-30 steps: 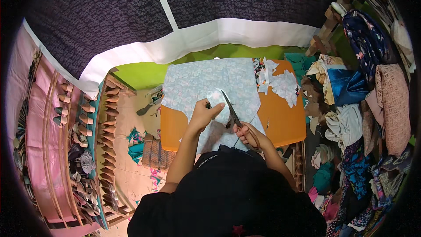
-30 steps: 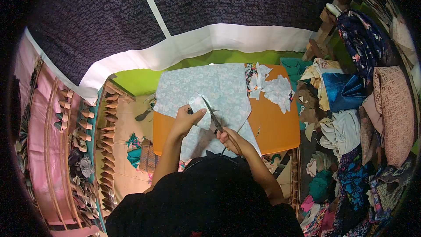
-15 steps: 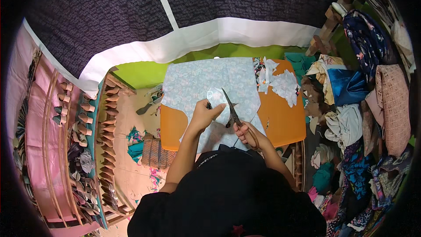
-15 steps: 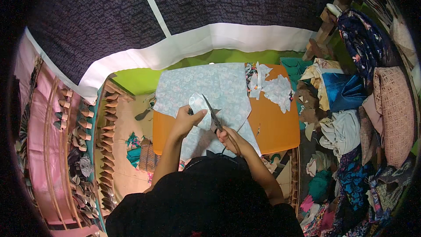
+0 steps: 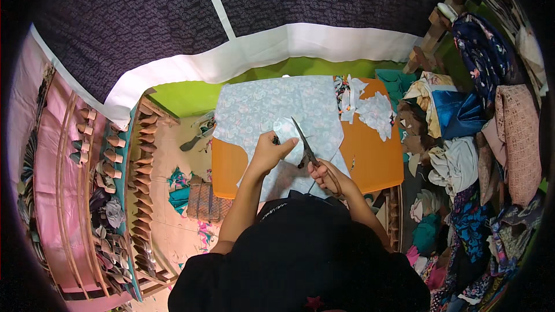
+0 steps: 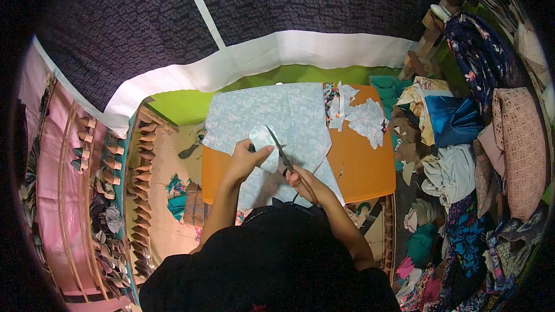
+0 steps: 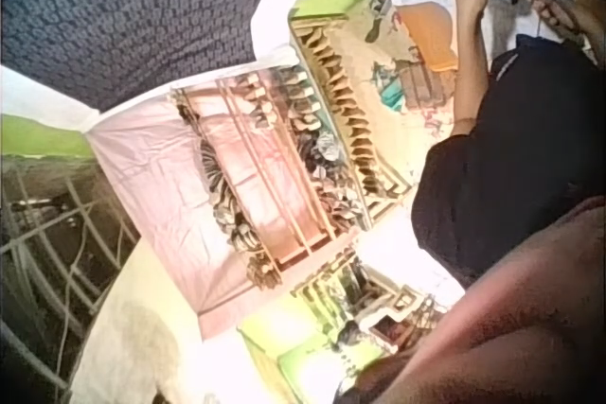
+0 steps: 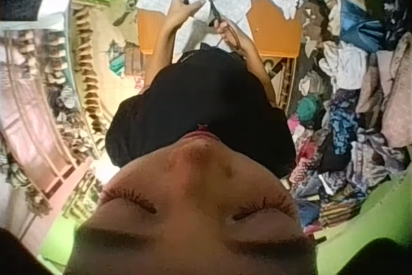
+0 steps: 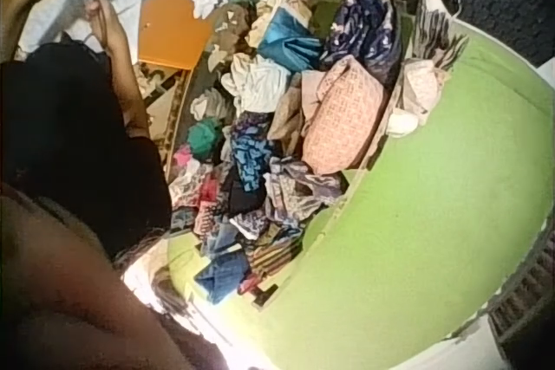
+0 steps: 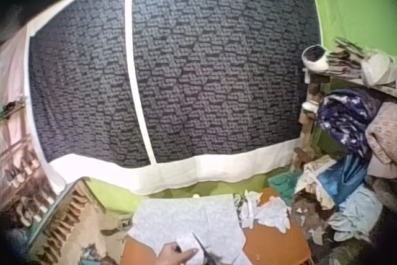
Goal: Cutting out patterns from a piece of fabric using scissors.
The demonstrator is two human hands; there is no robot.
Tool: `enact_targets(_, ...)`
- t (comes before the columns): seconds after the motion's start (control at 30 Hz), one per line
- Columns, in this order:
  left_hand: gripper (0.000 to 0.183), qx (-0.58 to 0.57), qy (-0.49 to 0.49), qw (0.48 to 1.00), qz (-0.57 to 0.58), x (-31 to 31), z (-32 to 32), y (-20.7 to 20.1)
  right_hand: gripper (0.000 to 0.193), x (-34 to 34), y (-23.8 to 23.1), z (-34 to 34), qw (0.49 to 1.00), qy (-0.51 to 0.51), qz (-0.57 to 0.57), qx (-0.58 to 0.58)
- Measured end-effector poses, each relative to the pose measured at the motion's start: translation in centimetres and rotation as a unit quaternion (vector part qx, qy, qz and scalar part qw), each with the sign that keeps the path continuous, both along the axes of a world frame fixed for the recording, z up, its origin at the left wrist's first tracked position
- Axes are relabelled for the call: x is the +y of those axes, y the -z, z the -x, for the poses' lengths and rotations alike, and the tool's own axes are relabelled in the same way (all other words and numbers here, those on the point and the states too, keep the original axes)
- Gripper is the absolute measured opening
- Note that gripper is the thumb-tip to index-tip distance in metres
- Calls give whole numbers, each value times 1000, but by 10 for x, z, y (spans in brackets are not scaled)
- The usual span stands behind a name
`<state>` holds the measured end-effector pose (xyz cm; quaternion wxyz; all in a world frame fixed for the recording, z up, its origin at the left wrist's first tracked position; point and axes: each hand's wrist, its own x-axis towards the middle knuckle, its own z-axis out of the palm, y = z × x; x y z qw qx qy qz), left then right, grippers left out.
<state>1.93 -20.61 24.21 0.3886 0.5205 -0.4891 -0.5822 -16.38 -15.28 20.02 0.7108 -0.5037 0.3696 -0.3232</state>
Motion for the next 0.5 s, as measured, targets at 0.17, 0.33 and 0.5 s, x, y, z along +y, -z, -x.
enact_targets(0.17,15,-7,-13,1000,19,0,1,3,23,-2,0,-1,997,3,-43,62)
enact_targets(0.33,16,-9,18,1000,10,-1,-3,-1,36,-4,3,0,997,-7,-19,70)
enact_targets(0.5,16,-2,45,999,6,-2,-4,6,62,-7,-2,7,997,-24,27,71)
